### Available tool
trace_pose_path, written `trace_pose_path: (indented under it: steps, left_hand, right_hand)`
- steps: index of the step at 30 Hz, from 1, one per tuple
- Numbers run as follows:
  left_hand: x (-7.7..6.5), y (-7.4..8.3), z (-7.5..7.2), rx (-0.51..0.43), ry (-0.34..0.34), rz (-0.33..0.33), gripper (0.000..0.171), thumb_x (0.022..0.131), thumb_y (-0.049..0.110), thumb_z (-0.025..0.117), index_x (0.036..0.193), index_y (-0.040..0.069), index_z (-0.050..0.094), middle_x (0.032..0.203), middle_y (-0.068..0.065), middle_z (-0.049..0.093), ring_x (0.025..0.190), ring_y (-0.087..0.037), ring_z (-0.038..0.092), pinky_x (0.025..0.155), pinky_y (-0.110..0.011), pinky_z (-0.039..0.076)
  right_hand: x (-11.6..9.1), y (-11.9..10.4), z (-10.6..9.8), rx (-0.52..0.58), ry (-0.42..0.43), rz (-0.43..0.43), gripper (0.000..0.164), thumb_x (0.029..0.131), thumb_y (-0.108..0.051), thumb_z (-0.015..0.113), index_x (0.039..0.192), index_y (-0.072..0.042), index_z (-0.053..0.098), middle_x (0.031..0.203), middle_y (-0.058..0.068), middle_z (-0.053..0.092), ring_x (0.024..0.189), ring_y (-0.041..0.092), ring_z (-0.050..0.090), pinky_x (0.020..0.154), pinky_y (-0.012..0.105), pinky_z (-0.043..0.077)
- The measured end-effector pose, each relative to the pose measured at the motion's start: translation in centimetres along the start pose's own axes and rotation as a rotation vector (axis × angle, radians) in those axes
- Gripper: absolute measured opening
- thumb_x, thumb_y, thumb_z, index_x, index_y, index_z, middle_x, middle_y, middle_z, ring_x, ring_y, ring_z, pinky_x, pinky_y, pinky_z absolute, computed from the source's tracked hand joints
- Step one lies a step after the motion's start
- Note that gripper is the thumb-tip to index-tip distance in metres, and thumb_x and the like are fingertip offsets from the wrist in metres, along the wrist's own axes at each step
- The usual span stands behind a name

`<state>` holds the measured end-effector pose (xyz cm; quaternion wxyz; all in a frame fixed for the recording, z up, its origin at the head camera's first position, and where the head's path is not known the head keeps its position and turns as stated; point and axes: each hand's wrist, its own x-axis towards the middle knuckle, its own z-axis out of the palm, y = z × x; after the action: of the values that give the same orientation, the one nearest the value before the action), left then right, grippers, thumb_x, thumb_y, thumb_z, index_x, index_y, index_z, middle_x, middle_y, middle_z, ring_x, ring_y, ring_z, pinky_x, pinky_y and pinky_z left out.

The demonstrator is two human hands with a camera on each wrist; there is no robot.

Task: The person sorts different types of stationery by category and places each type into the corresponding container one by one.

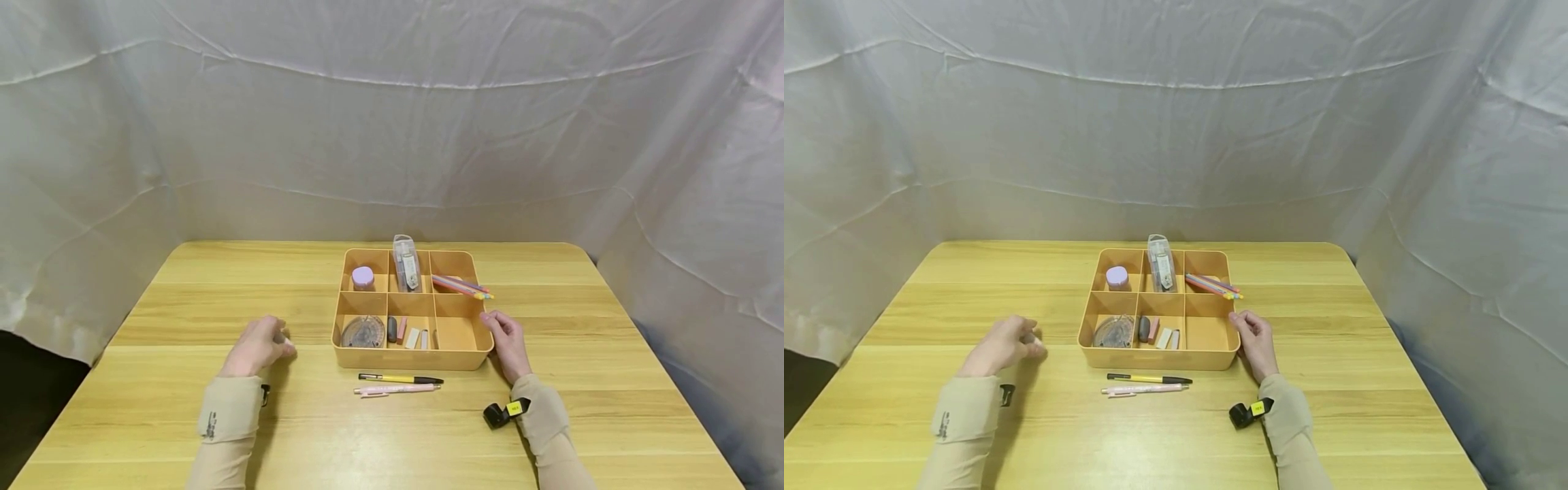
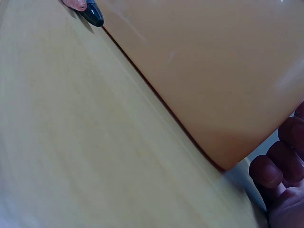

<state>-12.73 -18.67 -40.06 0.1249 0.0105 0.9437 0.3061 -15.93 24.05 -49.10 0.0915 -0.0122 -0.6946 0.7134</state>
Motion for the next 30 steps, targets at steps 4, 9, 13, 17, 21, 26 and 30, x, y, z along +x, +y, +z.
trace_pose_path:
  steps: [4, 9, 13, 17, 21, 26, 30]
  left_hand:
    - [0.1, 0.4, 0.1, -0.018, 0.086, 0.034, 0.038, 0.089, 0.007, 0.071, 0.121, -0.012, 0.063, 0.132, -0.033, 0.06, 0.13, -0.054, 0.049, 0.11, -0.067, 0.039]
    - [0.1, 1.1, 0.2, -0.022, 0.172, 0.084, 0.03, 0.091, 0.008, 0.069, 0.117, -0.009, 0.067, 0.14, -0.033, 0.055, 0.133, -0.053, 0.047, 0.113, -0.065, 0.037]
    - [0.0, 1.7, 0.1, -0.016, 0.224, 0.142, 0.04, 0.092, 0.008, 0.069, 0.127, -0.01, 0.061, 0.132, -0.029, 0.063, 0.071, -0.033, 0.061, 0.081, -0.042, 0.055]
    - [-0.4, 2.7, 0.1, 0.008, 0.274, 0.21, 0.05, 0.091, 0.008, 0.07, 0.135, -0.011, 0.055, 0.118, -0.024, 0.072, 0.051, -0.012, 0.029, 0.056, -0.027, 0.034]
    - [-0.5, 3.8, 0.6, 0.023, 0.356, 0.291, 0.047, 0.091, 0.004, 0.07, 0.132, -0.013, 0.056, 0.113, -0.027, 0.072, 0.054, -0.013, 0.038, 0.056, -0.023, 0.037]
    - [-0.2, 4.9, 1.8, 0.018, 0.431, 0.423, 0.046, 0.093, 0.0, 0.065, 0.133, -0.017, 0.049, 0.117, -0.029, 0.064, 0.081, -0.027, 0.062, 0.069, -0.032, 0.059]
    - [-0.2, 5.7, 2.7, 0.015, 0.44, 0.482, 0.045, 0.095, 0.002, 0.064, 0.133, -0.015, 0.048, 0.128, -0.028, 0.053, 0.09, -0.032, 0.063, 0.079, -0.04, 0.061]
  right_hand:
    - [0.0, 0.0, 0.0, -0.001, -0.001, -0.004, 0.031, 0.101, -0.01, 0.056, 0.077, 0.01, 0.057, 0.066, -0.001, 0.055, 0.061, 0.009, 0.053, 0.05, 0.02, 0.045]
    - [0.1, 0.1, 0.0, 0.001, -0.003, -0.002, 0.031, 0.101, -0.01, 0.056, 0.078, 0.01, 0.057, 0.067, -0.002, 0.056, 0.063, 0.009, 0.054, 0.051, 0.019, 0.046]
    - [0.0, 0.0, -0.1, 0.003, -0.004, -0.001, 0.03, 0.101, -0.01, 0.056, 0.078, 0.009, 0.058, 0.069, -0.002, 0.057, 0.065, 0.009, 0.054, 0.052, 0.019, 0.047]
    - [0.0, 0.0, -0.1, 0.003, -0.002, 0.002, 0.03, 0.101, -0.011, 0.057, 0.078, 0.009, 0.058, 0.067, -0.002, 0.056, 0.062, 0.009, 0.053, 0.05, 0.019, 0.045]
    - [0.0, 0.0, 0.0, 0.006, 0.001, 0.004, 0.031, 0.101, -0.011, 0.057, 0.077, 0.009, 0.057, 0.064, -0.002, 0.053, 0.056, 0.009, 0.05, 0.044, 0.018, 0.04]
    - [-0.1, 0.0, 0.0, 0.005, 0.004, 0.002, 0.031, 0.101, -0.011, 0.057, 0.076, 0.008, 0.057, 0.065, -0.002, 0.052, 0.056, 0.008, 0.049, 0.044, 0.018, 0.039]
    - [0.0, 0.1, 0.0, 0.008, 0.002, 0.0, 0.031, 0.101, -0.01, 0.056, 0.076, 0.008, 0.057, 0.066, -0.002, 0.054, 0.058, 0.008, 0.05, 0.045, 0.018, 0.04]
